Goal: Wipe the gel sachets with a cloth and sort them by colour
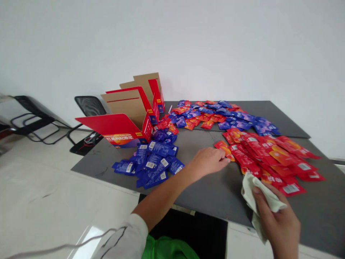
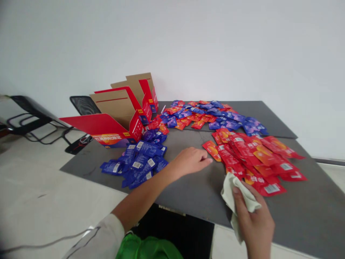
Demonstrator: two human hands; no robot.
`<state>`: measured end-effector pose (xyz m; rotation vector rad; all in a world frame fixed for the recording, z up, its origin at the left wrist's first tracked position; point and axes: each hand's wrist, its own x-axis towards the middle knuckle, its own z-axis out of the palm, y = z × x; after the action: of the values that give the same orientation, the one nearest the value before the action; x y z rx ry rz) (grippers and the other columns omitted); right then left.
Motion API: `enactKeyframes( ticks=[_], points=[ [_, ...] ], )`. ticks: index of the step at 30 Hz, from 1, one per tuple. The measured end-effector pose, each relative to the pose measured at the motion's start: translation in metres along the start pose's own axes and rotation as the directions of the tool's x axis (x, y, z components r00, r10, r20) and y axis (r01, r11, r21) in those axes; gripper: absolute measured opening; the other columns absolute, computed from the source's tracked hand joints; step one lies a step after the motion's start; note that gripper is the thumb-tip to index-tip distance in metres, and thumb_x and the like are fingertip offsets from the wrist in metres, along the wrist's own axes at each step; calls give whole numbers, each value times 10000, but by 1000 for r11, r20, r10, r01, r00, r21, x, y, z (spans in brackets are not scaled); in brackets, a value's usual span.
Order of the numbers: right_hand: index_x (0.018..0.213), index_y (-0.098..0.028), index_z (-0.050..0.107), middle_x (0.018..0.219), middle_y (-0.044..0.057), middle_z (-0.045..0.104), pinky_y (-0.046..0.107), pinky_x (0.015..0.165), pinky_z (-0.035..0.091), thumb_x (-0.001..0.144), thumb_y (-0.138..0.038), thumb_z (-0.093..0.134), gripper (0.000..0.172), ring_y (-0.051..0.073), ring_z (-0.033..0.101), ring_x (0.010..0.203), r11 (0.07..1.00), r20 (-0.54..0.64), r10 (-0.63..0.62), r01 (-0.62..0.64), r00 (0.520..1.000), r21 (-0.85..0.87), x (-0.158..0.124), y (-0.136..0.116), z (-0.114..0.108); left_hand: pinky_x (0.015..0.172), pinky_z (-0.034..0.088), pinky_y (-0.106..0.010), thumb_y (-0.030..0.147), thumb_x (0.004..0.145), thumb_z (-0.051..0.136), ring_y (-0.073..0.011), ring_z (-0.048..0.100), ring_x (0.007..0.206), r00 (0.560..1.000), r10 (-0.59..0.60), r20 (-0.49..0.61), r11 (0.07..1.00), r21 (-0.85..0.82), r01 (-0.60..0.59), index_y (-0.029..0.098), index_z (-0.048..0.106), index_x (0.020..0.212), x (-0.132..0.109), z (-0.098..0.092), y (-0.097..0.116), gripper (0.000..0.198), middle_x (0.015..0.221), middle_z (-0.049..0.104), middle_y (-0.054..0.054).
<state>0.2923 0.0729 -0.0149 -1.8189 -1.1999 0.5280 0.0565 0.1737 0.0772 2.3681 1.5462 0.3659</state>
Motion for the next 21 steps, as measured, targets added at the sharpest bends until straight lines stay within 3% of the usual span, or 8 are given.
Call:
enactKeyframes(
  ticks=[4,10,14,17,21],
  points=[
    [1267,-174,782,1134,144,811,449,936,576,789,-802,692,795,379,753,1077,998,7,-54,54,999,14,1,5,0,916,561,-349,352,1065,601,-276,734,1111,996,-80,-41,992,92,83,211,738,1084,45,13,-13,198,1177,763,-132],
    [1253,-201,790,1146,120,821,396,918,589,788,-811,712,770,344,767,1073,998,8,-62,61,998,26,-1,7,0,1143,456,-427,286,1070,596,-340,540,1391,951,-218,-219,953,162,256,108,616,1372,105,12,-54,351,1434,595,-230],
    [1218,-205,803,1118,114,829,373,887,603,795,-815,705,749,327,774,1041,996,3,-76,76,997,48,-1,9,1,1177,416,-427,268,1112,508,-321,517,1412,927,-263,-268,932,179,316,108,622,1370,135,2,-91,324,1429,594,-231],
    [1223,-227,804,1131,99,831,371,898,606,801,-808,708,725,328,777,1058,995,13,-88,87,996,50,-1,12,1,1178,417,-424,311,1090,578,-326,551,1386,930,-277,-240,926,190,325,92,669,1317,150,-1,-116,328,1386,636,-240],
    [1227,-244,805,1145,86,831,379,936,610,814,-791,713,691,329,779,1060,993,21,-104,102,994,64,-1,14,2,1158,436,-380,405,1099,563,-301,603,1334,947,-252,-199,936,200,291,117,737,1218,164,9,-129,357,1325,691,-205]
  ],
)
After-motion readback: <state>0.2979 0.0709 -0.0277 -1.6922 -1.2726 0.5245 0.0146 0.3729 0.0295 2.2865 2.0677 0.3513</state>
